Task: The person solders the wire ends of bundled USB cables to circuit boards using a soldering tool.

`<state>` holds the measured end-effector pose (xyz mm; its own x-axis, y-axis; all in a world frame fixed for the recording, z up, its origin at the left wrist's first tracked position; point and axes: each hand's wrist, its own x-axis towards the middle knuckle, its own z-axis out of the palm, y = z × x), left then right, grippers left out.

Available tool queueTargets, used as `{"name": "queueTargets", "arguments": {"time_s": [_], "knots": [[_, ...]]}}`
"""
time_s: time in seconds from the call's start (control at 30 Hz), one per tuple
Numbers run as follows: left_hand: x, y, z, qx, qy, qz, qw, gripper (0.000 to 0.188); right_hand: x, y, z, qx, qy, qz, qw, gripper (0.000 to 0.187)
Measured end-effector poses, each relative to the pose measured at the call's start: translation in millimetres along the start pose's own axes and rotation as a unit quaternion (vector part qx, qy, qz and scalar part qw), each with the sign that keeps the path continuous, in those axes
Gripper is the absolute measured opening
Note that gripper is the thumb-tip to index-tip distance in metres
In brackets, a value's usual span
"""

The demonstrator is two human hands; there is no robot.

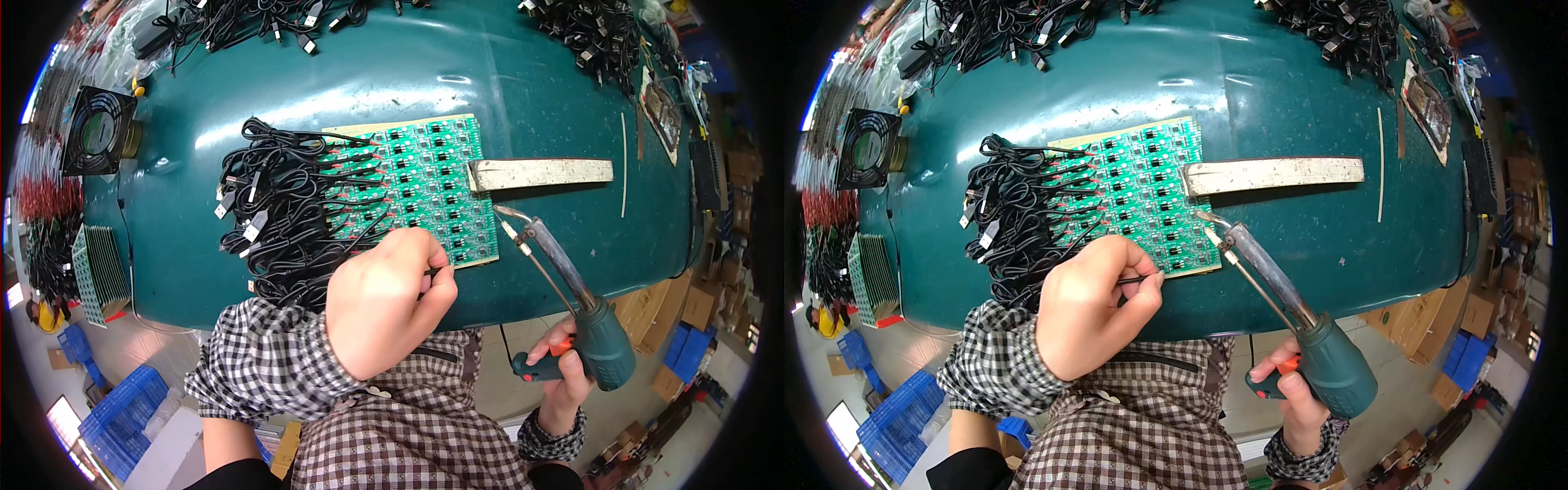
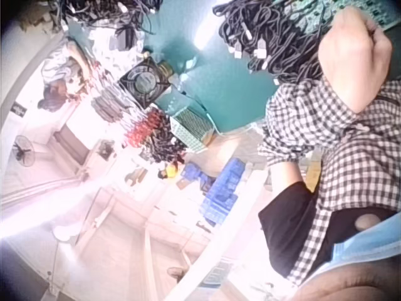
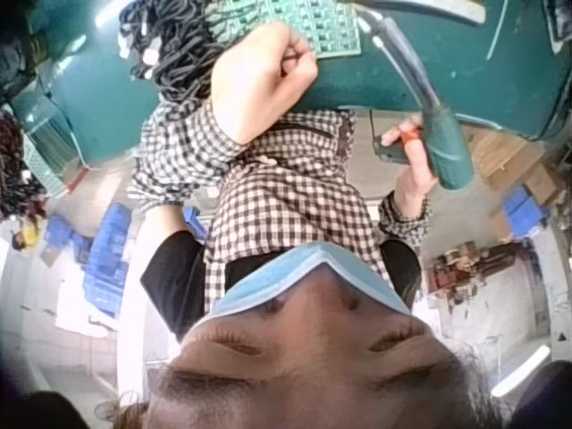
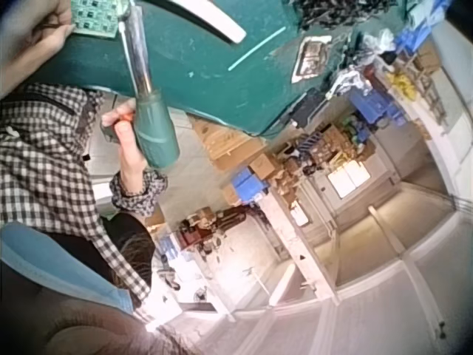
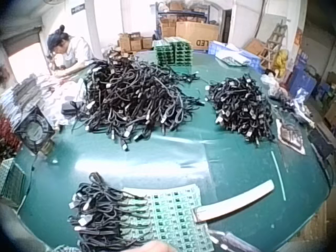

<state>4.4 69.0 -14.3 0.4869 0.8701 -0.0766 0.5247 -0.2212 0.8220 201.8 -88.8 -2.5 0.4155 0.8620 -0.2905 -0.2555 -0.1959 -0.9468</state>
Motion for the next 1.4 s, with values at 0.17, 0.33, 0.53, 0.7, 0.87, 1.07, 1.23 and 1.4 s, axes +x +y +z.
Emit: {"name": "queueTargets", "arguments": {"time_s": [0.17,0.33,0.53,0.7,0.87,1.07,1.23,1.4], "knots": [[-3,-9,13,0.108,0.057,0.038,0.992,0.016,-4,-1,-2,-0.012,0.009,0.012,1.0,0.045],[-3,-9,15,0.094,0.081,0.034,0.992,0.015,-10,-6,-1,-0.054,0.006,0.015,0.998,0.044],[-2,-11,16,0.093,0.088,0.032,0.991,0.014,-21,-10,-2,-0.098,0.007,0.042,0.994,0.043],[-3,-10,17,0.098,0.093,0.028,0.99,0.014,-22,-10,-12,-0.084,-0.019,0.088,0.992,0.051],[-3,-10,19,0.098,0.099,0.023,0.99,0.014,-25,-6,-16,-0.094,-0.023,0.093,0.991,0.051],[-4,-11,19,0.101,0.101,0.02,0.989,0.014,-25,-2,-17,-0.083,-0.022,0.086,0.993,0.048],[-3,-10,17,0.102,0.096,0.012,0.99,0.013,-25,-2,-15,-0.086,-0.011,0.09,0.992,0.047],[-3,-10,17,0.103,0.092,0.011,0.99,0.013,-24,0,-16,-0.074,-0.024,0.093,0.993,0.046]]}}
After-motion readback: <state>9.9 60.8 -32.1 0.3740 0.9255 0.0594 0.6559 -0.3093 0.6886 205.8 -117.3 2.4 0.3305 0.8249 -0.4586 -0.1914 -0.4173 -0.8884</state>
